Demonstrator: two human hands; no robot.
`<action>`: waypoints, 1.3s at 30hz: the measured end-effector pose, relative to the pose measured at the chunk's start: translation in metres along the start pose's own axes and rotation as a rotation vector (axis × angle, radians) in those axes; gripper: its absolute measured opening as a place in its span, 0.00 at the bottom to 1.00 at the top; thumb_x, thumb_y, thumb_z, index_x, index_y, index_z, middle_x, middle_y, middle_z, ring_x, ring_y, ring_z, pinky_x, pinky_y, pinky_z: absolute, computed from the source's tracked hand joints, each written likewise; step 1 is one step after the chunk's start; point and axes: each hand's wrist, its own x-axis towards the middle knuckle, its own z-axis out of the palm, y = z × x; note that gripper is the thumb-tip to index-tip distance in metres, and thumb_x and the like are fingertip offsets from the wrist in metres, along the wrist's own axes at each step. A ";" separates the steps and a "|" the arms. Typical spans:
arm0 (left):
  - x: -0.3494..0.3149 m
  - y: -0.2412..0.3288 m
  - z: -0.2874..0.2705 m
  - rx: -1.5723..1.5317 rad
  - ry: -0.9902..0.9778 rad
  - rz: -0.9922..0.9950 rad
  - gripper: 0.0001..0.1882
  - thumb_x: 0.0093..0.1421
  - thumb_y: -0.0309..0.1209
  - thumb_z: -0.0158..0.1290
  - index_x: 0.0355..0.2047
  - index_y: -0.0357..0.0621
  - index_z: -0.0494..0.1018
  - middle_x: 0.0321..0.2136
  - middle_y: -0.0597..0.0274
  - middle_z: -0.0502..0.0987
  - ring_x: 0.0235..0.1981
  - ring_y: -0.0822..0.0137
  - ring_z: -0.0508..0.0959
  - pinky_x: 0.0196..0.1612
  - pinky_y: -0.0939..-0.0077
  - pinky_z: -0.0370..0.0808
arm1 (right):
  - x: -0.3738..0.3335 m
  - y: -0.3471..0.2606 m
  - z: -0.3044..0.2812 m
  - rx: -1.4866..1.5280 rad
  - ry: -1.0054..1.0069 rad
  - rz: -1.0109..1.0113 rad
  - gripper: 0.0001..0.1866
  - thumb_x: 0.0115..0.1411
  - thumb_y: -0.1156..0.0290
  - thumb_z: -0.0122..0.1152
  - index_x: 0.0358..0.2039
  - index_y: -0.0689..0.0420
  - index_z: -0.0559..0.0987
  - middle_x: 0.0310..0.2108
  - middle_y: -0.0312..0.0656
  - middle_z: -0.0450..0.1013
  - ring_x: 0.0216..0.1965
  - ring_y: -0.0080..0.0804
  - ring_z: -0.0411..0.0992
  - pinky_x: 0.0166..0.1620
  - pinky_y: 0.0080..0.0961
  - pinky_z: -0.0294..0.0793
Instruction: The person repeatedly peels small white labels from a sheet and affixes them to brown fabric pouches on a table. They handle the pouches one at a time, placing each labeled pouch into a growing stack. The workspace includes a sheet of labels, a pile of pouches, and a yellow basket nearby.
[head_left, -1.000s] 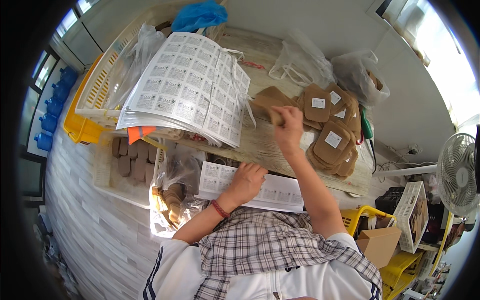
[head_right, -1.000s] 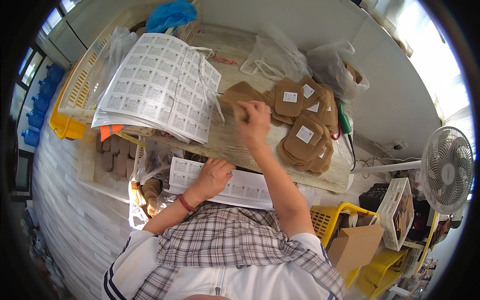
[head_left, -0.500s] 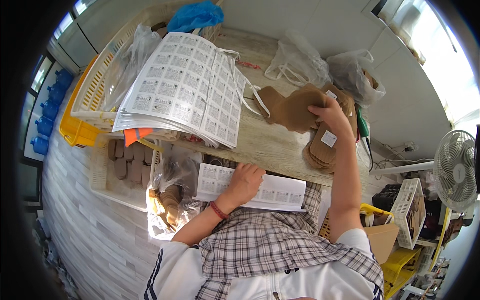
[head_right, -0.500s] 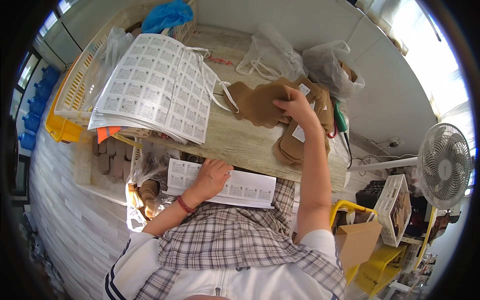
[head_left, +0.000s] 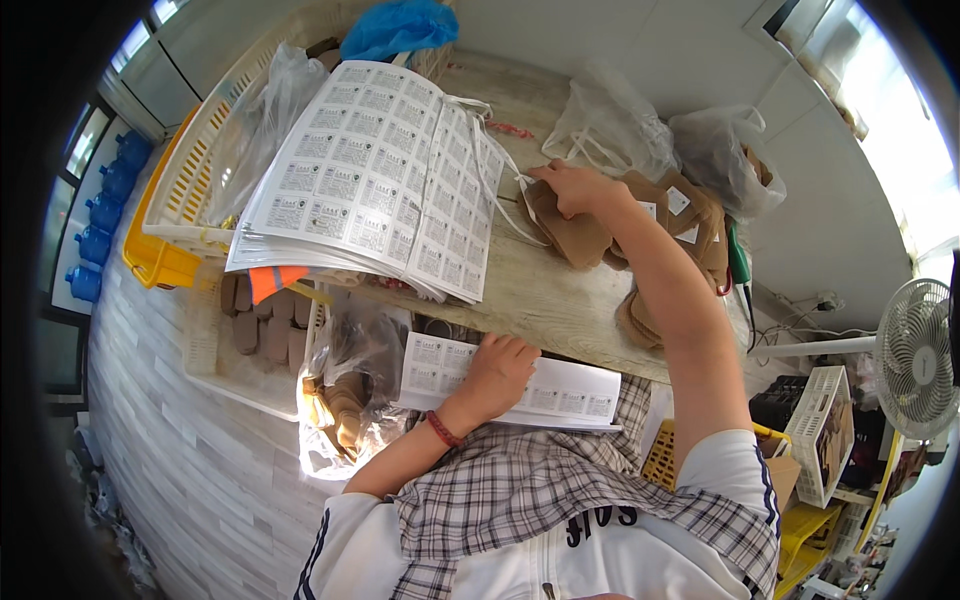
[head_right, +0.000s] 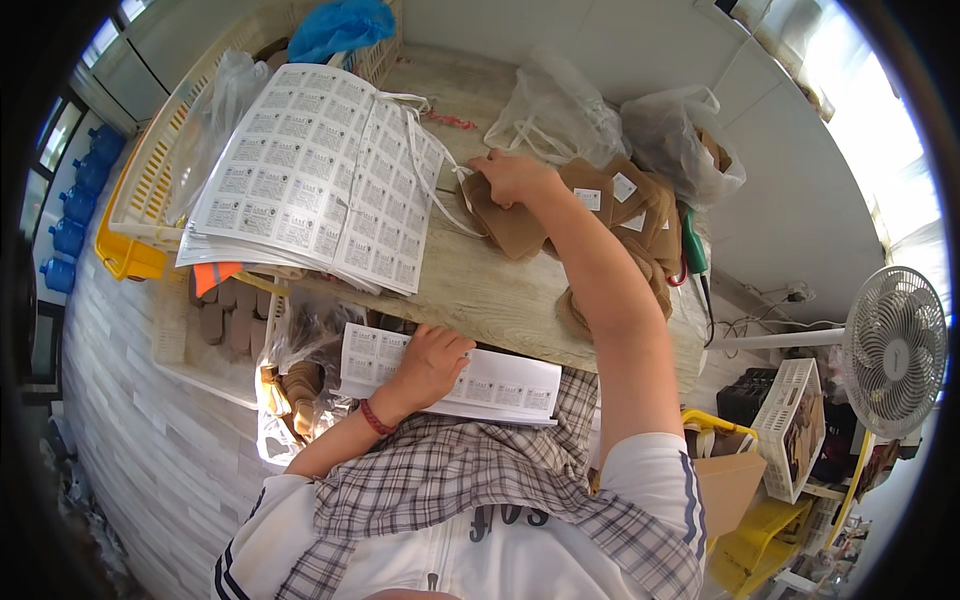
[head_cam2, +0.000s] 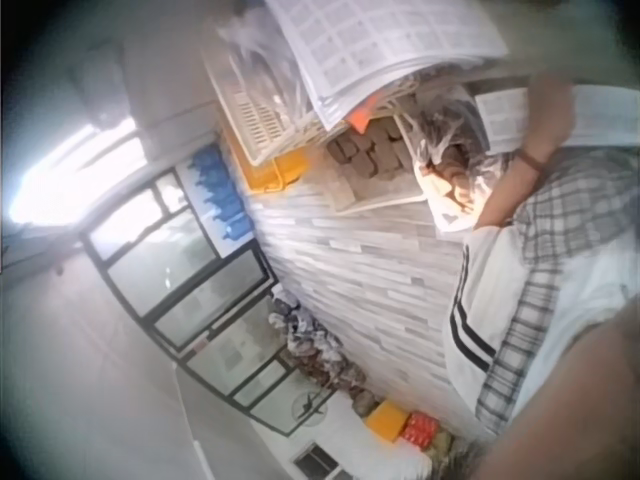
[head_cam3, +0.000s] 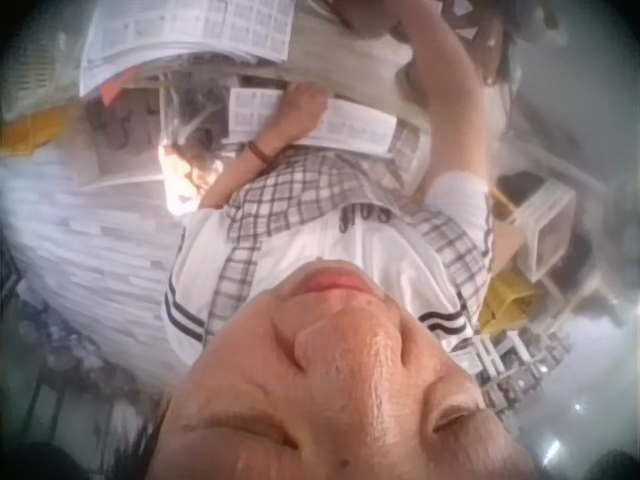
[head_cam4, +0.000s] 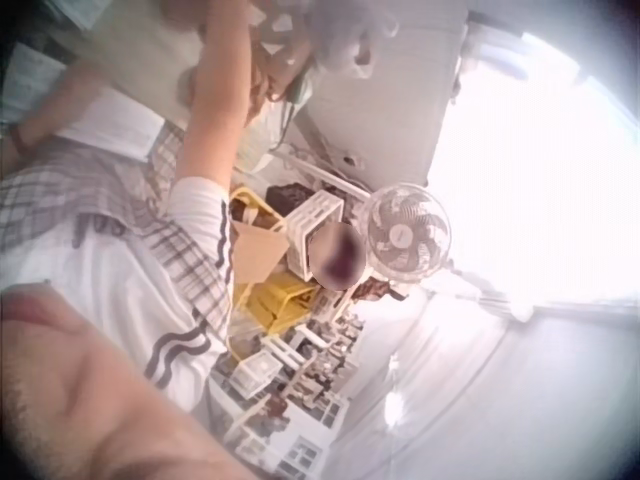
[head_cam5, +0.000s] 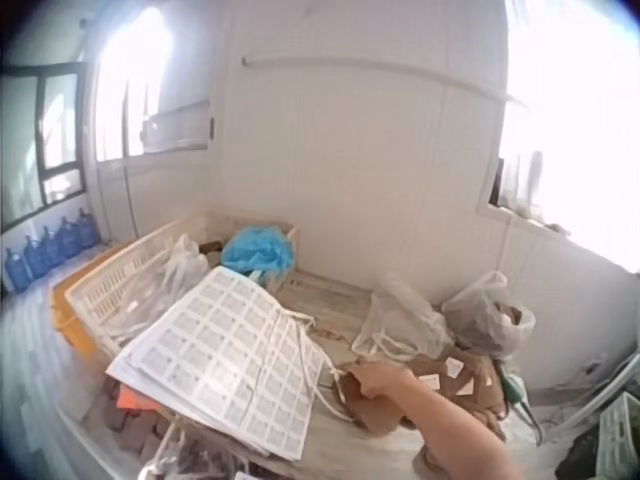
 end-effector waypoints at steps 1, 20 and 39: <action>0.000 0.000 0.001 0.007 0.004 -0.005 0.14 0.53 0.23 0.59 0.42 0.42 0.75 0.35 0.57 0.76 0.39 0.55 0.75 0.46 0.61 0.67 | 0.002 0.000 0.000 -0.016 -0.021 0.006 0.42 0.44 0.74 0.70 0.64 0.48 0.68 0.54 0.43 0.75 0.57 0.47 0.71 0.54 0.40 0.74; -0.005 -0.004 0.005 -0.006 0.010 -0.007 0.13 0.52 0.22 0.59 0.40 0.41 0.76 0.35 0.56 0.77 0.41 0.53 0.75 0.48 0.60 0.68 | -0.146 -0.006 -0.005 1.245 0.439 0.291 0.27 0.50 0.67 0.75 0.50 0.60 0.77 0.42 0.40 0.78 0.42 0.28 0.75 0.38 0.27 0.75; -0.010 0.006 -0.005 0.079 -0.141 -0.167 0.15 0.55 0.24 0.58 0.44 0.44 0.77 0.38 0.53 0.76 0.44 0.48 0.74 0.50 0.53 0.69 | -0.192 -0.109 0.115 1.888 0.361 0.140 0.28 0.67 0.67 0.59 0.62 0.67 0.64 0.59 0.54 0.66 0.60 0.45 0.68 0.57 0.37 0.76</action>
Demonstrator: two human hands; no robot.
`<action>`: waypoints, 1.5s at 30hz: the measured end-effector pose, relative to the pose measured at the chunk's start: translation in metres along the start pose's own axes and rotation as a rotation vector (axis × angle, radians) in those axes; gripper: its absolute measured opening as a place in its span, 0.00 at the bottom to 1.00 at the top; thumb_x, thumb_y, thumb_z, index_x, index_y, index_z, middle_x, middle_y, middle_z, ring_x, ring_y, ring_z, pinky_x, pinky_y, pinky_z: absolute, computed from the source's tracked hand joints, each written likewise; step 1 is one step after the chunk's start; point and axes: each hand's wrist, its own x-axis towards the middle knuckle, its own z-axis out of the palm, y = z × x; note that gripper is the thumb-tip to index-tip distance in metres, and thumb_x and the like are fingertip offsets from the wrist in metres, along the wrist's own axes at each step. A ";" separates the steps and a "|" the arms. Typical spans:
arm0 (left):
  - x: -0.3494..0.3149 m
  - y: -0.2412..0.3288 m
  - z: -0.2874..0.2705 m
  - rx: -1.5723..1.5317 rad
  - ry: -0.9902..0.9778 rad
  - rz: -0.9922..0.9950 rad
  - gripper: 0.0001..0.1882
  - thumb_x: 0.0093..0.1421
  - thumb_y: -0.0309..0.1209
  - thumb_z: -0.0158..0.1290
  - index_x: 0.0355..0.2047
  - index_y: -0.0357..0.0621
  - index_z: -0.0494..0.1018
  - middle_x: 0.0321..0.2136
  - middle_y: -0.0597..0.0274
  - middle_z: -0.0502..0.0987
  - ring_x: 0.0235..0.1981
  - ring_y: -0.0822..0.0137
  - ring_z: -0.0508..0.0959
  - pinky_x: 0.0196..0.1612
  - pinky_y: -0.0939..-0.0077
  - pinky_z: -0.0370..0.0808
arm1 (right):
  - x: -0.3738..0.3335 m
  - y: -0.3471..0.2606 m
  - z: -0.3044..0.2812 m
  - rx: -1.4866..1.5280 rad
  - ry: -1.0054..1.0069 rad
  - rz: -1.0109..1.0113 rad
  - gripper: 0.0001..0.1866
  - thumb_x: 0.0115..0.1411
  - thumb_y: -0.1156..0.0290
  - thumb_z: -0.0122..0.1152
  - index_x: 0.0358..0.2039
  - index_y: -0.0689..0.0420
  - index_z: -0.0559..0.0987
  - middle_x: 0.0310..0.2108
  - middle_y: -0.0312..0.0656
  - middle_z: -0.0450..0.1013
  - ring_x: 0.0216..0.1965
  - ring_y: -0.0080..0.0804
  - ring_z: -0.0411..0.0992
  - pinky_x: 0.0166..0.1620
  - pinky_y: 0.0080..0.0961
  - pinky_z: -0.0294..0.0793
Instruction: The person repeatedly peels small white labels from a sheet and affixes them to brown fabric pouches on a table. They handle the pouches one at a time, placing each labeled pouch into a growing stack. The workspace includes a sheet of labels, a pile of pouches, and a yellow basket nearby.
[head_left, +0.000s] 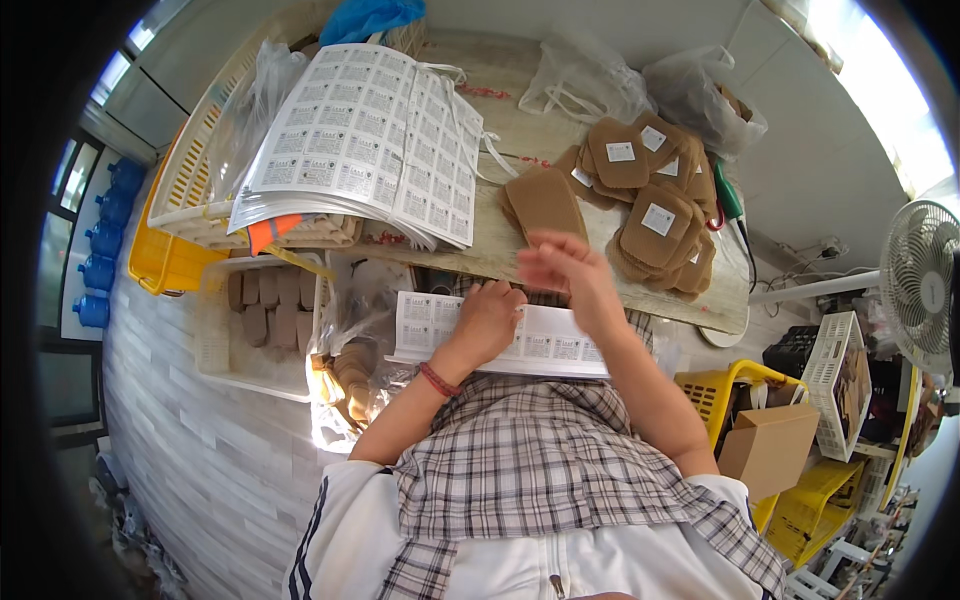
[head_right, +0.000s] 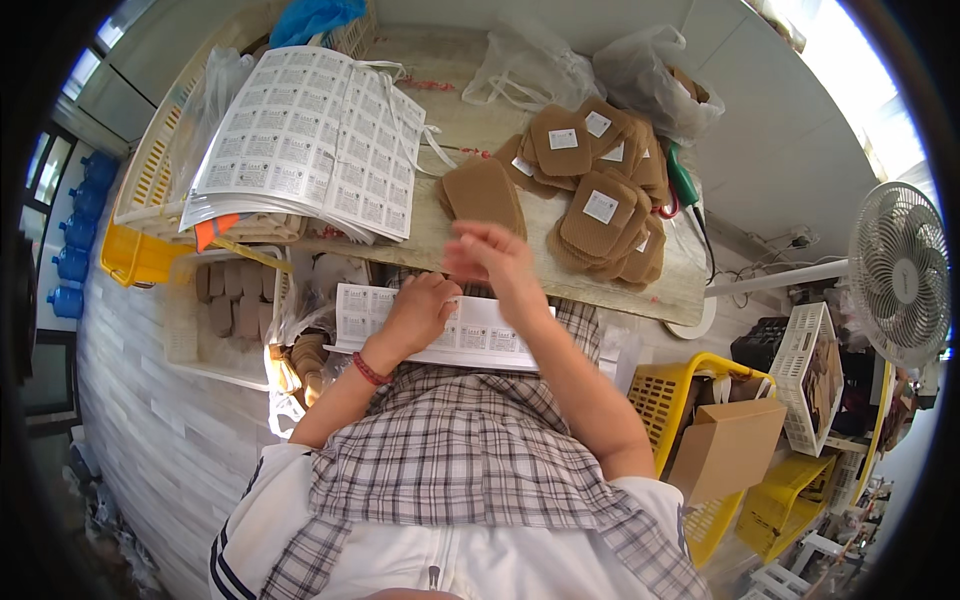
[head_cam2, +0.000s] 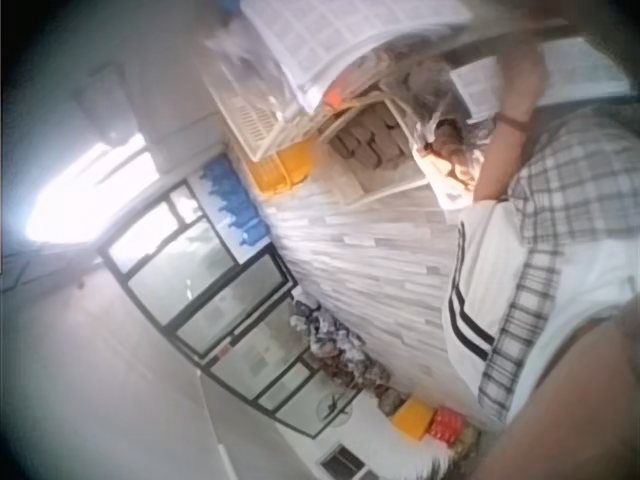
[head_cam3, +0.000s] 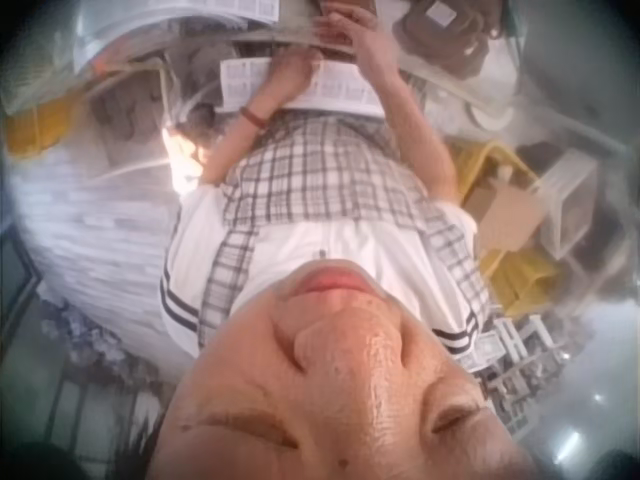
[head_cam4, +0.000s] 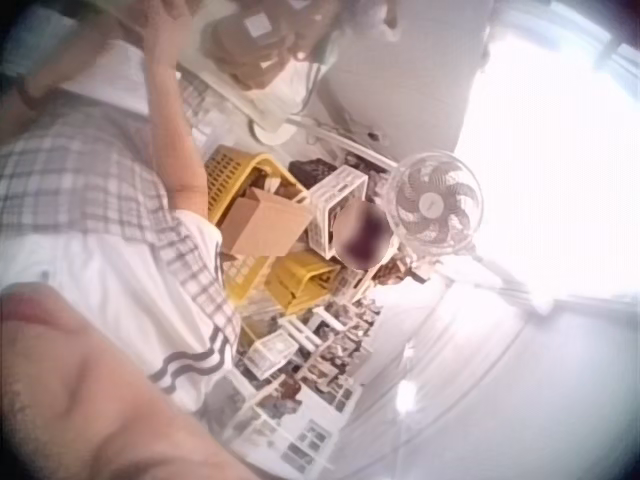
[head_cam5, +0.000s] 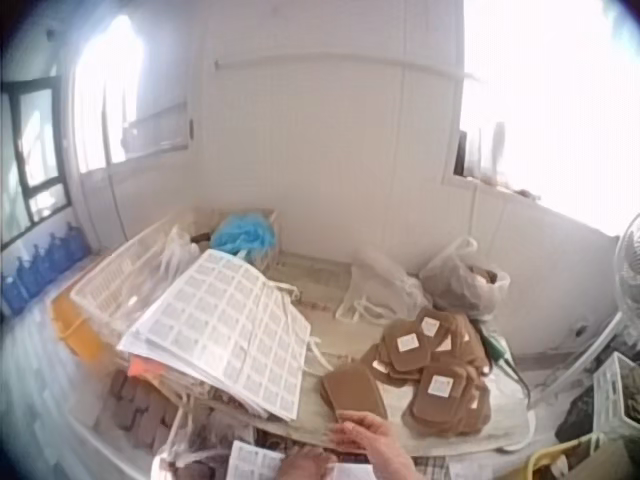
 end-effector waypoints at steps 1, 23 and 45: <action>-0.001 0.001 -0.004 0.009 0.008 0.002 0.14 0.55 0.24 0.57 0.44 0.44 0.77 0.39 0.54 0.76 0.44 0.49 0.74 0.50 0.54 0.68 | 0.018 -0.003 -0.011 -0.354 -0.054 -0.183 0.29 0.67 0.66 0.60 0.63 0.64 0.65 0.61 0.54 0.65 0.61 0.46 0.67 0.57 0.38 0.75; 0.001 0.006 -0.006 -0.308 0.123 -0.044 0.07 0.56 0.24 0.60 0.35 0.37 0.79 0.29 0.54 0.77 0.34 0.53 0.78 0.38 0.64 0.74 | -0.052 0.055 -0.026 -1.147 0.177 -0.770 0.12 0.50 0.73 0.71 0.37 0.53 0.84 0.35 0.36 0.78 0.37 0.38 0.75 0.41 0.33 0.73; 0.003 0.004 -0.031 -0.186 0.007 -0.062 0.09 0.58 0.32 0.58 0.33 0.39 0.81 0.31 0.51 0.80 0.34 0.51 0.80 0.38 0.60 0.75 | -0.053 0.077 -0.027 -0.859 0.232 -0.785 0.10 0.47 0.80 0.71 0.31 0.55 0.83 0.39 0.42 0.77 0.35 0.38 0.77 0.38 0.28 0.77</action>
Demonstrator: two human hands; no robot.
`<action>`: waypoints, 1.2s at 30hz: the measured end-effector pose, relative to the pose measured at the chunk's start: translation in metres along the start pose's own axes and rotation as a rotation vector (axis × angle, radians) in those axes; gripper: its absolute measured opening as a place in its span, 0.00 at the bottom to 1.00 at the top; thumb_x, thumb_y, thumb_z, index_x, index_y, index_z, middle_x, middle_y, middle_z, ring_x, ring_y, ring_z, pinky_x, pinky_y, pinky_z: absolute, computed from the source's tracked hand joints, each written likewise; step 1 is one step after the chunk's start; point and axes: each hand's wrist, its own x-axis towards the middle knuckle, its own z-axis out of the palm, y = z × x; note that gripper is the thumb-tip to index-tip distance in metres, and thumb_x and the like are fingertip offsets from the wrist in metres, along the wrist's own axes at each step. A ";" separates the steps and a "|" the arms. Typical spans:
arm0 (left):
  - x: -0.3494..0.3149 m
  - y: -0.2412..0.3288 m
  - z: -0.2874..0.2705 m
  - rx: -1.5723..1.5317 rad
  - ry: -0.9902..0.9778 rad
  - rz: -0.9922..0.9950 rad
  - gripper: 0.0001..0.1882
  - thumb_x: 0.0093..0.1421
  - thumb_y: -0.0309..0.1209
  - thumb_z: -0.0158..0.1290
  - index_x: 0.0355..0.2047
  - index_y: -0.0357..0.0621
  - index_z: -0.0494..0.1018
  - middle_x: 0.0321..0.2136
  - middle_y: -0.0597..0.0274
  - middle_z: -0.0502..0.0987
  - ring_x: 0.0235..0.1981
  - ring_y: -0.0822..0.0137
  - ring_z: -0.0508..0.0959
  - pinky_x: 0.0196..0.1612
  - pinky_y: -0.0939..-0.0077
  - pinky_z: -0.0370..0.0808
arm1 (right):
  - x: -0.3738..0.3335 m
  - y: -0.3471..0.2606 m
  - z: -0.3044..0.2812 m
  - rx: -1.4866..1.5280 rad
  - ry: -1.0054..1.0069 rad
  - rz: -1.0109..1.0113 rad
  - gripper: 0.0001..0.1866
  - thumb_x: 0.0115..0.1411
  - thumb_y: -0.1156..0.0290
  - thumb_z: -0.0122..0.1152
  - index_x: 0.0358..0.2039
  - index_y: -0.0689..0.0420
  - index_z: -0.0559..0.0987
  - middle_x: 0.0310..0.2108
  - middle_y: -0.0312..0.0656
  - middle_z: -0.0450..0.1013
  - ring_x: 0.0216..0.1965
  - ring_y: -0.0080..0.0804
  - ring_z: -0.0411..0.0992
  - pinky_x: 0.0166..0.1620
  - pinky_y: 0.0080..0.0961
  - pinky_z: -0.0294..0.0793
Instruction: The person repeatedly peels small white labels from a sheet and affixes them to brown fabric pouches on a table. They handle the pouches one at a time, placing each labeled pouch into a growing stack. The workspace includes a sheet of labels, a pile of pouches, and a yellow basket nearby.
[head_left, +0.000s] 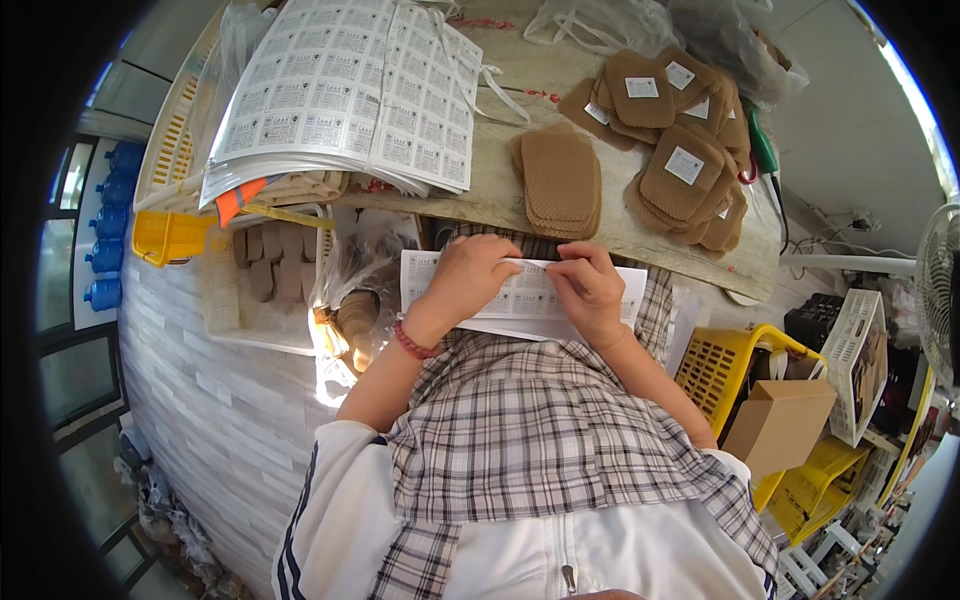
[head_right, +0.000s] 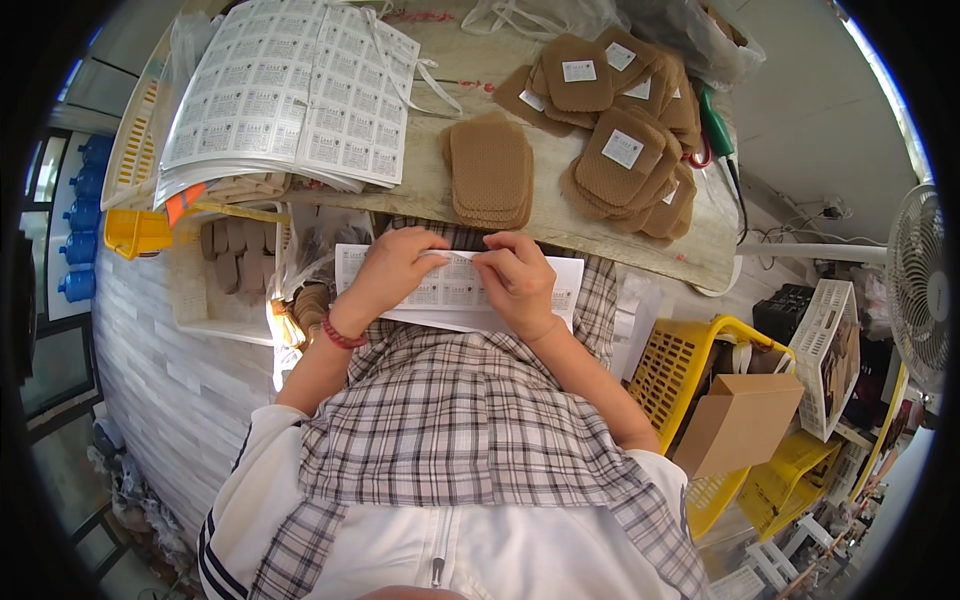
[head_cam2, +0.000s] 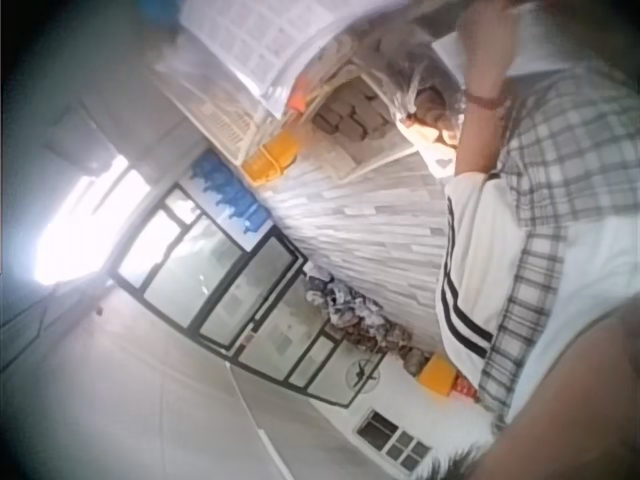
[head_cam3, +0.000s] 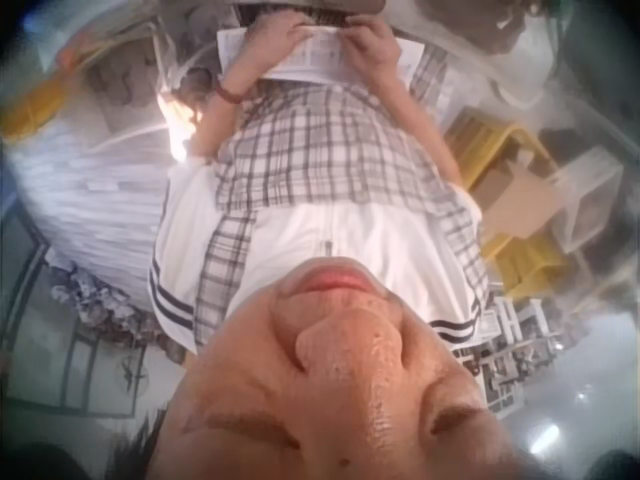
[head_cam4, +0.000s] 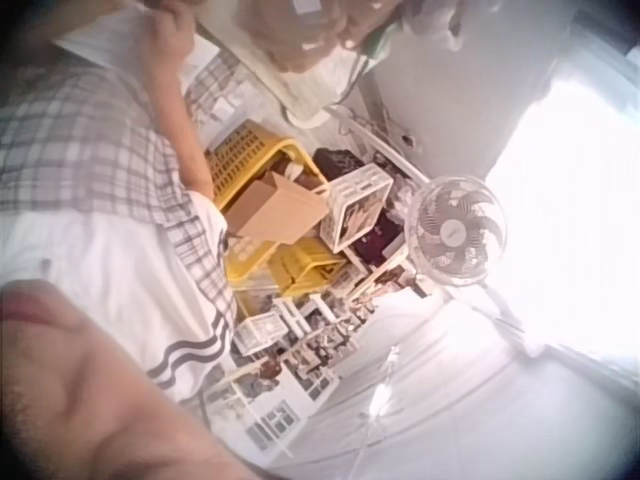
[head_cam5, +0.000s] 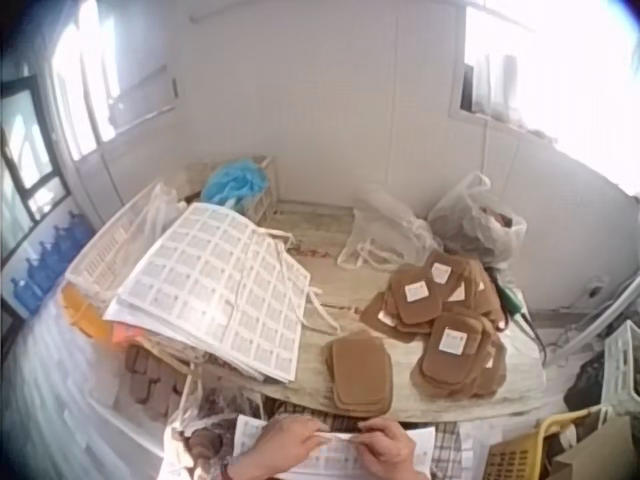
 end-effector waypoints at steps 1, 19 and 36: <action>-0.001 0.001 -0.005 -0.037 -0.030 -0.066 0.09 0.58 0.32 0.59 0.34 0.39 0.81 0.30 0.52 0.80 0.33 0.53 0.80 0.37 0.62 0.75 | -0.002 -0.001 -0.001 0.063 -0.013 0.056 0.10 0.47 0.81 0.71 0.31 0.55 0.83 0.41 0.43 0.76 0.36 0.38 0.77 0.39 0.28 0.77; 0.045 0.014 -0.002 0.160 0.059 0.301 0.03 0.57 0.21 0.54 0.30 0.34 0.72 0.60 0.39 0.68 0.65 0.42 0.65 0.63 0.51 0.65 | 0.127 0.052 -0.038 0.534 -0.080 0.518 0.03 0.67 0.76 0.58 0.36 0.61 0.75 0.28 0.32 0.70 0.30 0.18 0.67 0.36 0.17 0.67; 0.059 0.005 0.006 0.124 0.034 0.273 0.07 0.58 0.23 0.48 0.32 0.29 0.72 0.55 0.35 0.72 0.62 0.39 0.67 0.67 0.47 0.61 | 0.147 0.083 -0.005 0.216 -0.254 0.573 0.04 0.61 0.76 0.63 0.32 0.62 0.77 0.26 0.35 0.74 0.30 0.21 0.69 0.37 0.22 0.71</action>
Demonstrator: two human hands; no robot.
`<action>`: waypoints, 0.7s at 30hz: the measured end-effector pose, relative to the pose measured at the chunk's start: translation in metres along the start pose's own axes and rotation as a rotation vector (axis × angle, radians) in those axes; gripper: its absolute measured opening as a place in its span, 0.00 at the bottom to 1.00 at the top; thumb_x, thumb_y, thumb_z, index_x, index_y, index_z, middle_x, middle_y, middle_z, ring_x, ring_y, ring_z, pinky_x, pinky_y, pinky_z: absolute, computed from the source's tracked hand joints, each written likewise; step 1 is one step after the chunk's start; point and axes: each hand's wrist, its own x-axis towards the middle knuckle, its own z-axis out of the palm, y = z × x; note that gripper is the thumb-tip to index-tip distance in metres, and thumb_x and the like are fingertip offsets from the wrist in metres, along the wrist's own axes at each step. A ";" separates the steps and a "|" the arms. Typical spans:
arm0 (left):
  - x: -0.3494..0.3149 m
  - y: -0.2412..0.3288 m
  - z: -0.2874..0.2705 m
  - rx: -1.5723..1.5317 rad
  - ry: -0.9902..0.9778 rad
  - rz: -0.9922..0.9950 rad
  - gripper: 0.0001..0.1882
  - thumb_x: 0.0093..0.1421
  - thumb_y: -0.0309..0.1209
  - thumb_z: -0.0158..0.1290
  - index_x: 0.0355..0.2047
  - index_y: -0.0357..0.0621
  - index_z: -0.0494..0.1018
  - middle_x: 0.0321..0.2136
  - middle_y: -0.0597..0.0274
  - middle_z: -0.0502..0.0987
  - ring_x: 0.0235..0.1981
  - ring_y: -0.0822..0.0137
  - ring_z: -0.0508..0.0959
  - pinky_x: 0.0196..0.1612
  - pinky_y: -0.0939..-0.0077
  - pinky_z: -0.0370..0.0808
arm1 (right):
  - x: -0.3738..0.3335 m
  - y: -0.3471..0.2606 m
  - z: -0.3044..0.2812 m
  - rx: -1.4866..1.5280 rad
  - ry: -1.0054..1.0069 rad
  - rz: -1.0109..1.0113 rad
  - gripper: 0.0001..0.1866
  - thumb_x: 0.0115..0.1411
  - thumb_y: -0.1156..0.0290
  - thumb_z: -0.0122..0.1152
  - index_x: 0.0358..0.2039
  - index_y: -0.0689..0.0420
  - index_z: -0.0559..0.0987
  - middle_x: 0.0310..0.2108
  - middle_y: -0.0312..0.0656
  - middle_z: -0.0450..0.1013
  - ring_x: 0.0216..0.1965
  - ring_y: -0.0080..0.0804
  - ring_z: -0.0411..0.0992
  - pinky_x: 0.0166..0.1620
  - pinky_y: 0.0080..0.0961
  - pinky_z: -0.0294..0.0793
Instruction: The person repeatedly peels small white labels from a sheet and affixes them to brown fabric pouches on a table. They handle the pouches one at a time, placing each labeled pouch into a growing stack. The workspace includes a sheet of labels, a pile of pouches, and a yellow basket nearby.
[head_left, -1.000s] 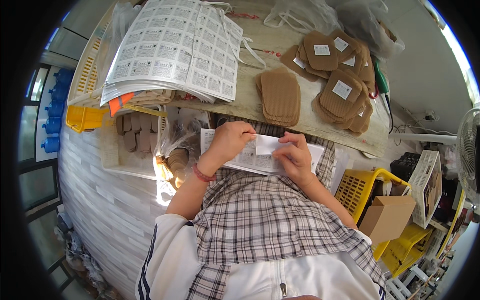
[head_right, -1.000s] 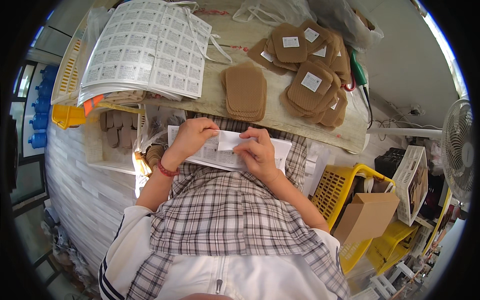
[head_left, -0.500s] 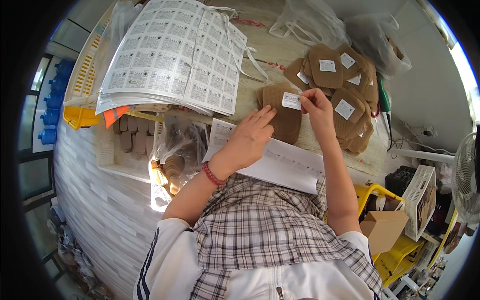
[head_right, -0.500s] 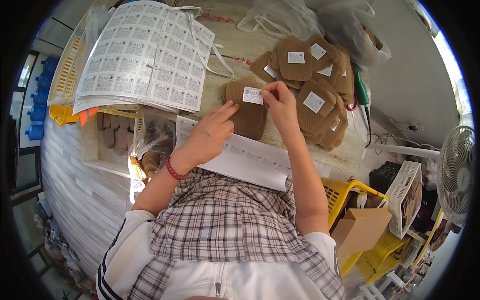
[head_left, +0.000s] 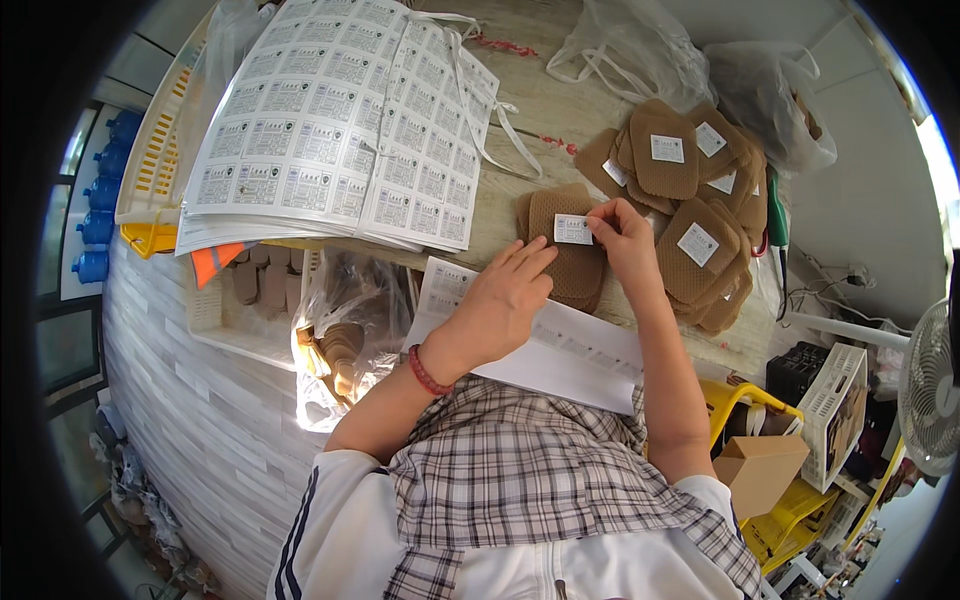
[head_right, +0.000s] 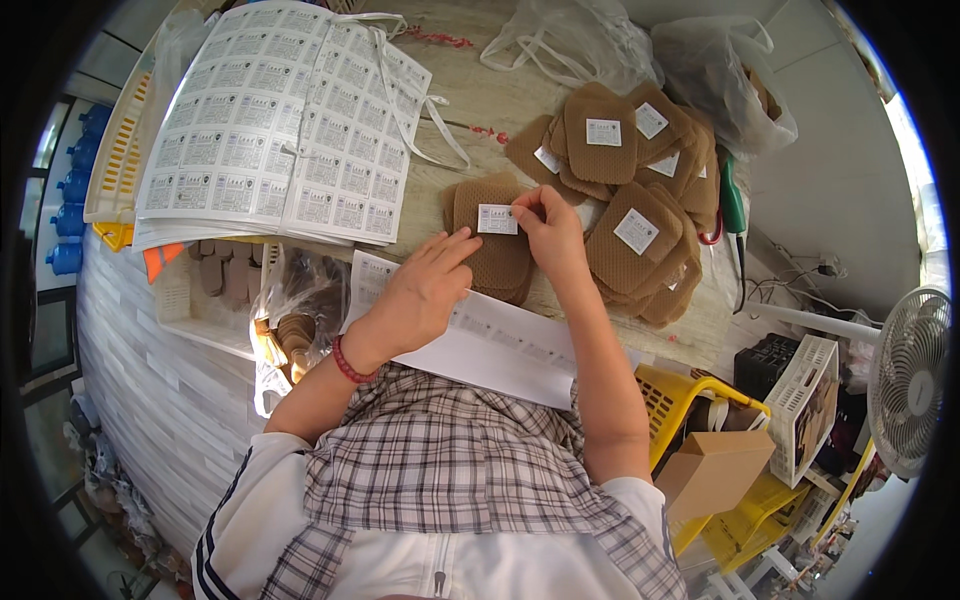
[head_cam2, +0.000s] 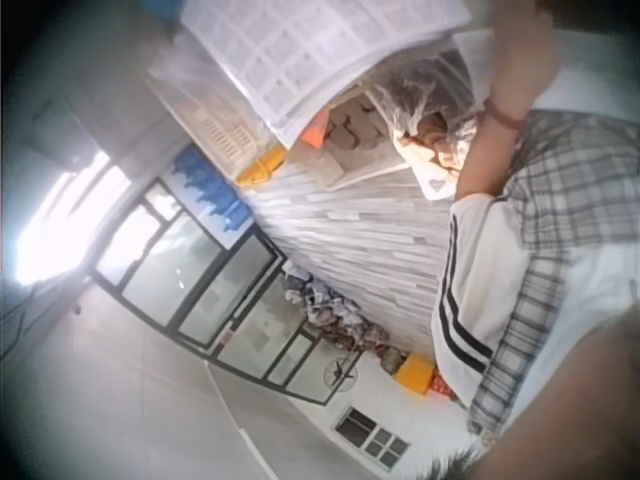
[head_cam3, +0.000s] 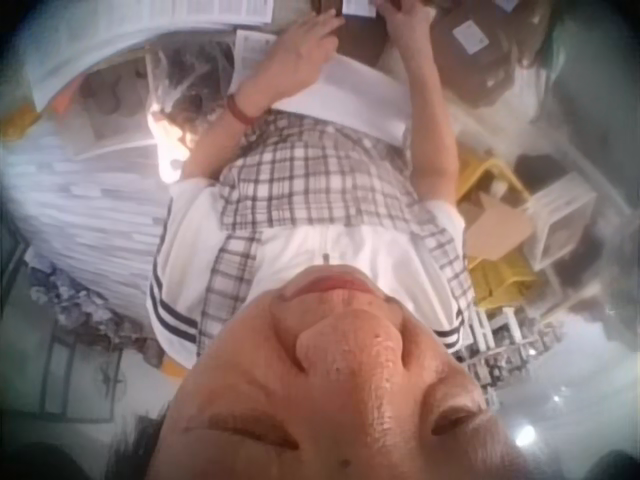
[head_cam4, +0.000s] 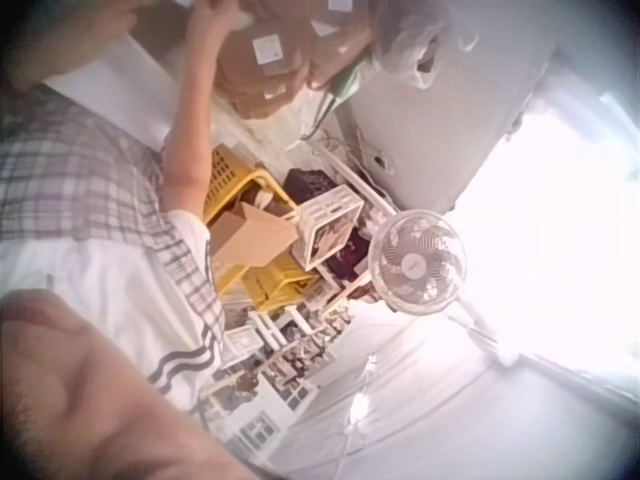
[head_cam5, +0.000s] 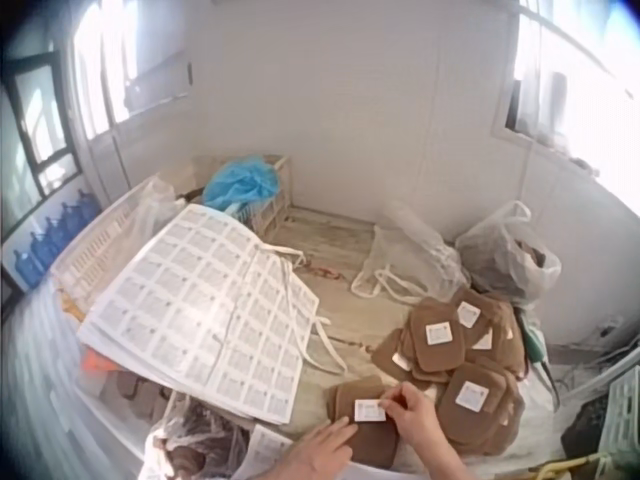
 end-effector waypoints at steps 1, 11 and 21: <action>0.000 0.000 0.000 0.004 0.001 0.002 0.07 0.58 0.23 0.48 0.32 0.29 0.72 0.54 0.35 0.72 0.62 0.40 0.67 0.67 0.47 0.61 | -0.001 -0.001 0.000 -0.003 0.007 -0.003 0.04 0.61 0.76 0.63 0.32 0.62 0.77 0.26 0.35 0.74 0.30 0.21 0.69 0.37 0.22 0.71; 0.001 -0.001 0.002 0.016 0.012 0.013 0.05 0.58 0.22 0.49 0.31 0.30 0.72 0.54 0.36 0.72 0.62 0.40 0.68 0.67 0.48 0.62 | -0.003 -0.002 0.004 -0.051 0.043 -0.059 0.04 0.61 0.75 0.64 0.33 0.62 0.78 0.26 0.37 0.75 0.29 0.23 0.71 0.37 0.24 0.72; 0.004 0.005 -0.002 -0.055 0.027 -0.048 0.04 0.57 0.21 0.51 0.27 0.32 0.69 0.62 0.32 0.63 0.60 0.38 0.69 0.64 0.45 0.66 | -0.008 -0.005 0.007 -0.106 0.084 -0.072 0.05 0.61 0.74 0.64 0.34 0.61 0.78 0.27 0.39 0.77 0.30 0.26 0.73 0.37 0.26 0.73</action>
